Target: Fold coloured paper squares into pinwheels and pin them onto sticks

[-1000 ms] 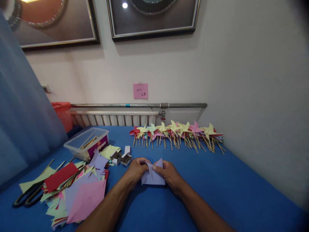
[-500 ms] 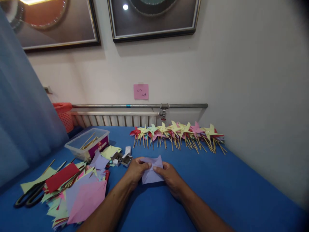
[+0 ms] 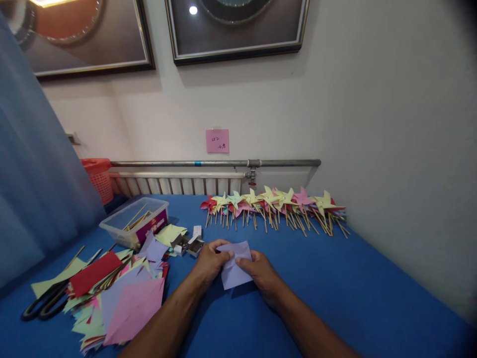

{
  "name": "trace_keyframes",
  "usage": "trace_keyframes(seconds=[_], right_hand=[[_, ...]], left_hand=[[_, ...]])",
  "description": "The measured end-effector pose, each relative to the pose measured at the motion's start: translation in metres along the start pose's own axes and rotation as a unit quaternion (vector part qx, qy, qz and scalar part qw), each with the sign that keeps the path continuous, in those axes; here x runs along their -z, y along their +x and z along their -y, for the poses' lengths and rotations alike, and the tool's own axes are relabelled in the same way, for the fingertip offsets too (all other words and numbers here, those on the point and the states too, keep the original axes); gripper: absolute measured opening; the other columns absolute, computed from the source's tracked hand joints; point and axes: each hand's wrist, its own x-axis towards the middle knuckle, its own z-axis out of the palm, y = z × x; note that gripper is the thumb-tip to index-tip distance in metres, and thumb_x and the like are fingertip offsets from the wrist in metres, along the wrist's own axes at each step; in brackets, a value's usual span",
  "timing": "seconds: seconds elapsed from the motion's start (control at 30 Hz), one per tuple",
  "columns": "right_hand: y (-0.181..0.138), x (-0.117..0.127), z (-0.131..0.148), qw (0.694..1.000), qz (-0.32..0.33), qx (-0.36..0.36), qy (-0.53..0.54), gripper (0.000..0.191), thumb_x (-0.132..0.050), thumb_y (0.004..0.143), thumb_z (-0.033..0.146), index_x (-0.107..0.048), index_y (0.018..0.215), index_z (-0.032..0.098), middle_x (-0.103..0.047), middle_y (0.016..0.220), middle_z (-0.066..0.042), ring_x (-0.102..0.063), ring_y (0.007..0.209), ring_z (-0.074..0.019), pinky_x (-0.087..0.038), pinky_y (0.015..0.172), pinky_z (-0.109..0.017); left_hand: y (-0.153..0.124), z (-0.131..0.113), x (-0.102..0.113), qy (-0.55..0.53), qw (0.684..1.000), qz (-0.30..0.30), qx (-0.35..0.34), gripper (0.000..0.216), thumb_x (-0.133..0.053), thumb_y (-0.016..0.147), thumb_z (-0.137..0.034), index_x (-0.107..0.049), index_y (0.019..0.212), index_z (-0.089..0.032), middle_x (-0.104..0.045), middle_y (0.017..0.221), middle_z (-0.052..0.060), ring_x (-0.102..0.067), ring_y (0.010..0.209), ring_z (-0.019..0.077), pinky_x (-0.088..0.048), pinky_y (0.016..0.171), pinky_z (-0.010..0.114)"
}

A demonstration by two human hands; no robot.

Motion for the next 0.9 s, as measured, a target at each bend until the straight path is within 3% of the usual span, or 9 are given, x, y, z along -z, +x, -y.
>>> trace_keyframes(seconds=[0.17, 0.3, 0.4, 0.53, 0.9], right_hand=[[-0.001, 0.002, 0.003, 1.000, 0.008, -0.010, -0.024, 0.037, -0.081, 0.067, 0.038, -0.074, 0.091, 0.011, -0.072, 0.071, -0.005, -0.060, 0.057, -0.0139, -0.043, 0.056, -0.025], [-0.003, 0.004, 0.006, 0.998, 0.047, -0.026, -0.040, 0.029, -0.077, 0.067, 0.036, -0.074, 0.085, 0.012, -0.070, 0.068, -0.003, -0.059, 0.058, -0.0132, -0.040, 0.056, -0.024], [-0.003, 0.004, 0.006, 0.997, 0.053, -0.034, -0.053, 0.023, -0.077, 0.066, 0.033, -0.071, 0.077, 0.014, -0.068, 0.066, -0.002, -0.057, 0.056, -0.0122, -0.037, 0.054, -0.023], [-0.003, 0.005, 0.007, 0.997, 0.055, -0.050, -0.038, 0.022, -0.077, 0.065, 0.031, -0.070, 0.077, 0.013, -0.067, 0.066, -0.001, -0.055, 0.056, -0.0113, -0.036, 0.055, -0.023], [-0.009, 0.008, 0.016, 0.994, 0.077, -0.077, 0.022, 0.026, -0.081, 0.063, 0.030, -0.068, 0.080, 0.013, -0.064, 0.065, 0.000, -0.051, 0.055, -0.0104, -0.035, 0.055, -0.023]], left_hand=[[0.000, -0.007, 0.006, 0.096, 0.991, 0.011, -0.093, 0.024, -0.075, 0.069, -0.025, -0.078, 0.090, -0.015, -0.074, 0.083, 0.005, -0.063, 0.072, 0.0162, -0.047, 0.069, 0.026], [-0.004, -0.014, 0.009, 0.197, 0.961, 0.044, -0.190, 0.023, -0.067, 0.078, -0.021, -0.080, 0.097, -0.020, -0.073, 0.096, 0.007, -0.065, 0.092, 0.0208, -0.048, 0.085, 0.031], [-0.008, -0.019, 0.009, 0.237, 0.939, 0.081, -0.237, 0.022, -0.064, 0.083, -0.019, -0.080, 0.096, -0.021, -0.072, 0.098, 0.007, -0.065, 0.096, 0.0208, -0.048, 0.088, 0.032], [-0.009, -0.022, 0.009, 0.261, 0.923, 0.108, -0.262, 0.018, -0.061, 0.085, -0.017, -0.079, 0.086, -0.020, -0.070, 0.093, 0.007, -0.065, 0.093, 0.0197, -0.048, 0.089, 0.033], [-0.012, -0.027, 0.016, 0.343, 0.885, 0.169, -0.267, 0.029, -0.057, 0.084, -0.011, -0.081, 0.094, -0.024, -0.070, 0.107, 0.007, -0.065, 0.100, 0.0193, -0.050, 0.089, 0.032]])
